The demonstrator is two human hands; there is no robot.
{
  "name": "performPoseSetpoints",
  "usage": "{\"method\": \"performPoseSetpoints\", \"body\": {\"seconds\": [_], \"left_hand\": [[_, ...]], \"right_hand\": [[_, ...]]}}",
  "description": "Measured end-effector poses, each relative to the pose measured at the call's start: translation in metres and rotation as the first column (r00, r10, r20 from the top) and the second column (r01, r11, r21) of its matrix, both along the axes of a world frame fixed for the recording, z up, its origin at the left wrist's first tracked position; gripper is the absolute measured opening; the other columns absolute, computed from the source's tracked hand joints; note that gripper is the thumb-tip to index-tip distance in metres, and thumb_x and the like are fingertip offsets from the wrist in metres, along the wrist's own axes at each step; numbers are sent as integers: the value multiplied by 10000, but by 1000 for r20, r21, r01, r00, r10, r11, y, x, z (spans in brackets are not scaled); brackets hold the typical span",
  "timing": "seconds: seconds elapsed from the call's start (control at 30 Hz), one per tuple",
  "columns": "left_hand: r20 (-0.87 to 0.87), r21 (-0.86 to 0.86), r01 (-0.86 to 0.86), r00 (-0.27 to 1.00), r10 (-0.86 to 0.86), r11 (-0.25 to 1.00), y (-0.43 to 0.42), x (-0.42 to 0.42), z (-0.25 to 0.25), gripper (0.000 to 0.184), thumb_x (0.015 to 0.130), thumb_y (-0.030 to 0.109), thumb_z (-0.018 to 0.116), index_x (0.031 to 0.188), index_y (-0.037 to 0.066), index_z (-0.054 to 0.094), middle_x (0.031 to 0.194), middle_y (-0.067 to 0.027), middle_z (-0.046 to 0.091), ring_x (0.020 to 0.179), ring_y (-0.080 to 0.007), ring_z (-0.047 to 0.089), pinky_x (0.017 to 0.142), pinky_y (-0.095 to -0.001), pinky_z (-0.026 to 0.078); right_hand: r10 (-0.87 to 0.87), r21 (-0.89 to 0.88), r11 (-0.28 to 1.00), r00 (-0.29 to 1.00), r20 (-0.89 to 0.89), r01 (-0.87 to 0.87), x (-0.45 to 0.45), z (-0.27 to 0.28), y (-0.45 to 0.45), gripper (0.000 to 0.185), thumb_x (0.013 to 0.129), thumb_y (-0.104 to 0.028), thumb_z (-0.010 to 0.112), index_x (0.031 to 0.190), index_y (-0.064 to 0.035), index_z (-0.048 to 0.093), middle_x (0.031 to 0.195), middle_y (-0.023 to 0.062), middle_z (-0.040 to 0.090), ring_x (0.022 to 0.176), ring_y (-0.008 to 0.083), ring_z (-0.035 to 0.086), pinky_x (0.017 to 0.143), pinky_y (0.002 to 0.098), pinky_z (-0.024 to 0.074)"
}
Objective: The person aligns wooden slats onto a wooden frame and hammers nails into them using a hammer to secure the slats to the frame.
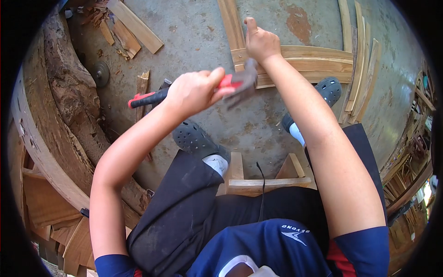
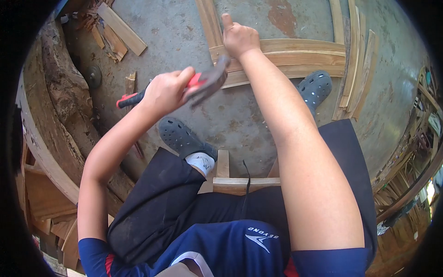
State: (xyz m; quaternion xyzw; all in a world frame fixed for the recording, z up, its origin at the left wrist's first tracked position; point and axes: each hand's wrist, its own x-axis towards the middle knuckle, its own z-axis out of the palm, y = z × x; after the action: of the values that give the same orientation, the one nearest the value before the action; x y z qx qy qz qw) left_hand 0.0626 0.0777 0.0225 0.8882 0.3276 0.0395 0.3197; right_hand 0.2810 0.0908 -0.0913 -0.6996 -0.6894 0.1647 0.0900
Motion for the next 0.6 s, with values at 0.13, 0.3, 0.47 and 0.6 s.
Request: {"method": "performPoseSetpoints", "body": {"seconds": [0.13, 0.3, 0.47, 0.6], "left_hand": [[-50, -32, -25, 998, 24, 999, 6, 5, 5, 395, 881, 440, 569, 837, 54, 500, 651, -158, 610, 590, -340, 622, 498, -419, 496], [48, -57, 54, 998, -51, 997, 5, 0, 13, 371, 878, 419, 574, 868, 55, 505, 652, -155, 610, 603, -354, 622, 521, -427, 499], [-120, -123, -18, 993, 3, 992, 12, 4, 5, 313, 881, 357, 573, 861, 53, 499, 667, -167, 614, 616, -375, 617, 545, -447, 502], [-43, -127, -2, 999, -3, 992, 5, 5, 21, 329, 873, 369, 582, 867, 53, 491, 654, -159, 606, 610, -368, 617, 539, -444, 503]], "right_hand": [[-12, 26, 1000, 1000, -3, 12, 1, -5, 2, 241, 909, -186, 449, 1147, -175, 408, 761, 156, 669, 664, 398, 640, 574, 519, 497], [-22, -62, 998, 1000, 4, 22, 0, 6, 2, 222, 880, -185, 452, 1091, -150, 393, 787, 135, 667, 696, 387, 646, 600, 511, 504], [-27, 17, 999, 1000, 5, 27, 0, -2, 2, 204, 923, -197, 430, 1125, -174, 426, 754, 162, 668, 655, 399, 638, 561, 519, 489], [-20, -55, 998, 999, 32, 21, 0, 1, 3, 222, 882, -185, 442, 1095, -147, 395, 772, 138, 662, 691, 385, 646, 588, 506, 504]]}}
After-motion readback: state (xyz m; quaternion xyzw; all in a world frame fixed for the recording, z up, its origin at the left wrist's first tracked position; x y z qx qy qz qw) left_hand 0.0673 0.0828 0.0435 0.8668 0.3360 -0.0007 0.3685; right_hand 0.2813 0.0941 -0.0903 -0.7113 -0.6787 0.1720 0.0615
